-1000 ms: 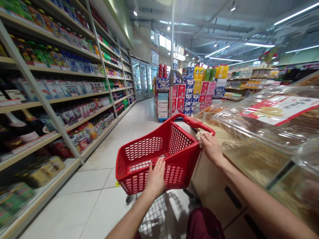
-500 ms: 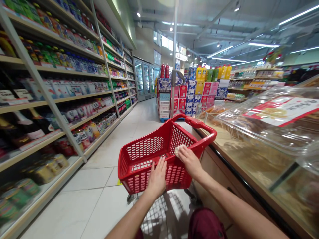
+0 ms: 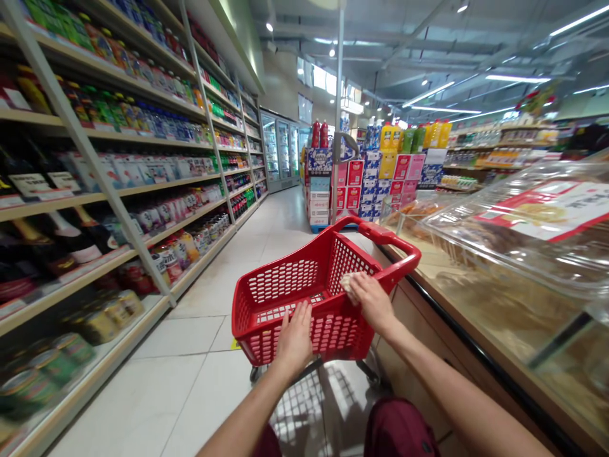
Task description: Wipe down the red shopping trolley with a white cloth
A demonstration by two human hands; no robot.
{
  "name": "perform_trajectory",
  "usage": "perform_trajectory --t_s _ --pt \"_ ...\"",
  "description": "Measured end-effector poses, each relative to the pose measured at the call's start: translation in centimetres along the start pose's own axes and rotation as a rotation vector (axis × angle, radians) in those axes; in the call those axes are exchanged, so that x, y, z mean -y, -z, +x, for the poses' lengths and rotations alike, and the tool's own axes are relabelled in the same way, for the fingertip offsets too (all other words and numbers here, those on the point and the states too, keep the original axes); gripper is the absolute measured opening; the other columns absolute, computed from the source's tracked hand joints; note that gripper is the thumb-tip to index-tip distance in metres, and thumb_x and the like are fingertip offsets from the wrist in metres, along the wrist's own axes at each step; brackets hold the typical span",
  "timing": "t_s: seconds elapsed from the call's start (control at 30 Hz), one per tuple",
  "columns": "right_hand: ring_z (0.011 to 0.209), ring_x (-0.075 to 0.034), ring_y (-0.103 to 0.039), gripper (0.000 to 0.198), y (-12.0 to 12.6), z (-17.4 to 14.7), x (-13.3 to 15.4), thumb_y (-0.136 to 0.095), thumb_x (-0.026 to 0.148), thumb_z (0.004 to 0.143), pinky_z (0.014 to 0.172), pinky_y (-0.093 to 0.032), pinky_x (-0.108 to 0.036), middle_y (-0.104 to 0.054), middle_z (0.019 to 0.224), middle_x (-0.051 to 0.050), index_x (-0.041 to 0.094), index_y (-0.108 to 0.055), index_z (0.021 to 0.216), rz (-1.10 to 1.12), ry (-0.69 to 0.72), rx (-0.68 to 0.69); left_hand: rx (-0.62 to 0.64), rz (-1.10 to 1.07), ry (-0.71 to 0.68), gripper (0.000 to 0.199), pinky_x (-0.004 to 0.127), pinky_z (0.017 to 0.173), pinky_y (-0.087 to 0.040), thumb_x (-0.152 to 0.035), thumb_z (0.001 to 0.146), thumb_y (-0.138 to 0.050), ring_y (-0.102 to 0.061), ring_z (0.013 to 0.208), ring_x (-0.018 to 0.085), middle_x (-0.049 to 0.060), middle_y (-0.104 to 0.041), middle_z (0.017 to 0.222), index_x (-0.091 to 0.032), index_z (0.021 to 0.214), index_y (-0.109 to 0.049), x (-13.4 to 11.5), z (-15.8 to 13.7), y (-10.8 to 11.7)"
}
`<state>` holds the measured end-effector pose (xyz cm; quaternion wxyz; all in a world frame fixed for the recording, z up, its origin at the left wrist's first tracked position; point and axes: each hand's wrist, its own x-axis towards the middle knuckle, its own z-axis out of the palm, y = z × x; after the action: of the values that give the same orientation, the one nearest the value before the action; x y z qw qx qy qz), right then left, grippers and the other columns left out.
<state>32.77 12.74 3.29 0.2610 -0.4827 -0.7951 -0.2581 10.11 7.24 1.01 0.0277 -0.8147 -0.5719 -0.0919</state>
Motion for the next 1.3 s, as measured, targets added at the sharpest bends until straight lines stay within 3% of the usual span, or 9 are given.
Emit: perform_trajectory --t_s 0.1,0.3,0.47,0.67,0.83,1.03,1.2,1.3 --pt "0.114 -0.024 -0.043 0.034 0.2 0.1 -0.9 -0.036 0.013 0.083 0.091 -0.036 -0.041 -0.054 0.118 -0.012 0.015 -0.056 0.110 -0.050 -0.117 -0.046 -0.005 -0.010 0.026 0.071 0.041 0.107 -0.012 -0.009 0.064 -0.036 -0.012 0.131 0.017 0.008 -0.020 0.142 -0.009 0.133 -0.019 0.3 -0.3 -0.1" --pt "0.118 -0.020 -0.040 0.035 -0.3 -0.1 2.0 -0.038 0.011 0.083 0.095 -0.032 -0.037 -0.052 0.122 -0.006 0.019 -0.055 0.112 0.045 0.066 0.050 0.001 -0.002 0.037 0.072 0.040 0.107 -0.012 -0.009 0.063 -0.036 -0.011 0.131 0.017 0.008 -0.019 0.142 -0.008 0.133 -0.018 0.5 -0.4 -0.1" --pt "0.116 -0.024 -0.041 0.038 -0.1 0.1 0.9 -0.035 0.007 0.080 0.094 -0.032 -0.040 -0.052 0.121 -0.011 0.015 -0.056 0.111 -0.027 -0.138 0.007 -0.007 0.000 0.062 0.073 0.040 0.107 -0.013 -0.010 0.063 -0.037 -0.008 0.131 0.018 0.008 -0.017 0.142 -0.008 0.133 -0.017 0.3 -0.8 -0.3" --pt "0.116 -0.020 -0.041 0.037 -0.7 0.0 3.9 -0.038 0.010 0.082 0.096 -0.030 -0.036 -0.052 0.122 -0.003 0.021 -0.055 0.112 0.068 0.072 0.076 -0.005 -0.015 0.048 0.074 0.039 0.106 -0.015 -0.010 0.061 -0.037 -0.011 0.131 0.018 0.008 -0.019 0.142 -0.008 0.133 -0.018 0.7 -1.0 -0.2" --pt "0.115 -0.024 -0.042 0.039 -0.1 0.1 1.4 -0.035 0.007 0.079 0.095 -0.029 -0.041 -0.052 0.121 -0.010 0.016 -0.055 0.112 -0.018 -0.135 0.022 -0.007 0.007 0.053 0.074 0.038 0.106 -0.015 -0.008 0.061 -0.036 -0.010 0.131 0.018 0.008 -0.019 0.142 -0.008 0.133 -0.017 1.3 -1.7 0.1" --pt "0.117 -0.021 -0.040 0.037 -0.5 0.0 4.2 -0.038 0.011 0.082 0.096 -0.028 -0.038 -0.050 0.123 -0.005 0.022 -0.053 0.114 0.054 0.061 0.088 0.023 0.002 0.083 0.074 0.038 0.106 -0.015 -0.009 0.060 -0.036 -0.011 0.131 0.018 0.009 -0.018 0.142 -0.008 0.133 -0.019 1.3 -1.6 0.3" --pt "0.115 -0.024 -0.042 0.038 -0.3 0.2 3.5 -0.036 0.007 0.080 0.094 -0.029 -0.041 -0.052 0.121 -0.009 0.017 -0.055 0.111 -0.014 -0.111 0.051 0.003 0.007 0.108 0.075 0.038 0.106 -0.016 -0.010 0.061 -0.037 -0.011 0.131 0.019 0.009 -0.018 0.142 -0.008 0.133 -0.018 1.8 -1.9 0.2" --pt "0.117 -0.022 -0.041 0.037 -0.8 0.0 5.2 -0.037 0.008 0.081 0.095 -0.028 -0.039 -0.051 0.122 -0.006 0.020 -0.055 0.111 0.028 -0.029 0.061 -0.005 0.012 0.114 0.075 0.040 0.106 -0.015 -0.010 0.060 -0.037 -0.011 0.131 0.020 0.010 -0.019 0.142 -0.007 0.132 -0.019 1.8 -2.0 0.1"
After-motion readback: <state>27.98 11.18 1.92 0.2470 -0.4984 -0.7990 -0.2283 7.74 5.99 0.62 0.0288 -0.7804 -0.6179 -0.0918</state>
